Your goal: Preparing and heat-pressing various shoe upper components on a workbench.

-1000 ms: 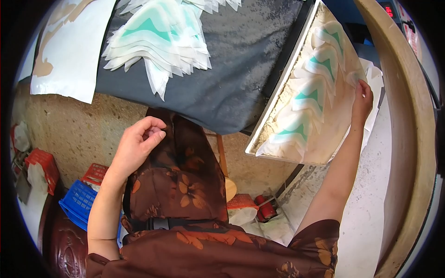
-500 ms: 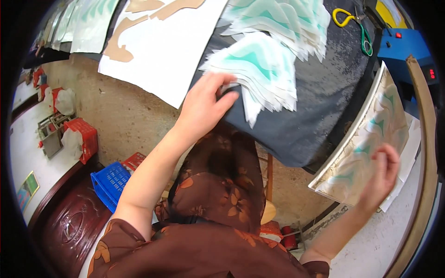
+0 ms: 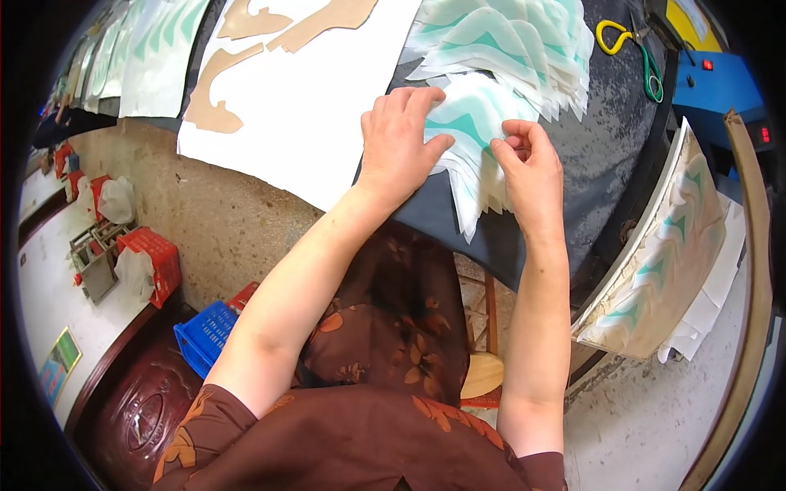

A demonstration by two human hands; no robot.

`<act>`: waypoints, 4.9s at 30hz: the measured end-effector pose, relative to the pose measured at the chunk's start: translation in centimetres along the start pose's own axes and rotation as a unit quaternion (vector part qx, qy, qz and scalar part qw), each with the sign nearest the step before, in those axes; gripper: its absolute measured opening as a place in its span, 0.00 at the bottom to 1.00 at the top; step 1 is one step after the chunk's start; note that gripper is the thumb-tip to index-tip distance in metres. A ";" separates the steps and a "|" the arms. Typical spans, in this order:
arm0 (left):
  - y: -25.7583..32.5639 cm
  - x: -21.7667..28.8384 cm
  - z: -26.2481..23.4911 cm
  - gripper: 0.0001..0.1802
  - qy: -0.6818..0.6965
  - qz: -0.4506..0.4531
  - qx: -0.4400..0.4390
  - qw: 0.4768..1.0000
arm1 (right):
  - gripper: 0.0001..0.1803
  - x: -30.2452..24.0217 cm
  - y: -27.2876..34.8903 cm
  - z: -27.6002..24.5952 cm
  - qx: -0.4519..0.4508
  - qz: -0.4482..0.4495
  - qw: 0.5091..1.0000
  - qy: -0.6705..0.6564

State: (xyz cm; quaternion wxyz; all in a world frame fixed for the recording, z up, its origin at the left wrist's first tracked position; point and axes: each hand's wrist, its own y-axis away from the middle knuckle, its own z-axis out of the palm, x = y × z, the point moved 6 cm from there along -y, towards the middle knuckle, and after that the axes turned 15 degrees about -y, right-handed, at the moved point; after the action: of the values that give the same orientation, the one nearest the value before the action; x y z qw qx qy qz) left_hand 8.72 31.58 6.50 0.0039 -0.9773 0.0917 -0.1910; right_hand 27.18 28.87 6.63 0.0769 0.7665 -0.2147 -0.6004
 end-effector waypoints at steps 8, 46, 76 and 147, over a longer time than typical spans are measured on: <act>0.0 -0.2 0.2 0.28 0.025 0.012 0.009 1.000 | 0.16 -0.8 0.8 1.0 0.031 -0.050 0.998 0.023; -0.7 -0.3 0.6 0.31 0.053 0.034 0.016 0.998 | 0.06 -2.6 -3.9 2.7 0.034 -0.157 0.979 0.123; -1.0 -0.7 0.2 0.25 0.060 0.067 0.036 0.995 | 0.11 -3.4 -0.2 1.6 -0.044 -0.062 0.997 -0.025; 16.8 9.6 2.3 0.14 0.351 -0.141 -0.428 0.821 | 0.16 9.5 6.4 -51.5 0.260 0.040 0.954 0.142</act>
State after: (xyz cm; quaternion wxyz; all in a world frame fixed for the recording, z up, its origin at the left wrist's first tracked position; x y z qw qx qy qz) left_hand 15.29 13.24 7.21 -0.4739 -0.7501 0.0200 -0.4609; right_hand 76.52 11.88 14.36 -0.0716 0.8278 -0.3810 -0.4055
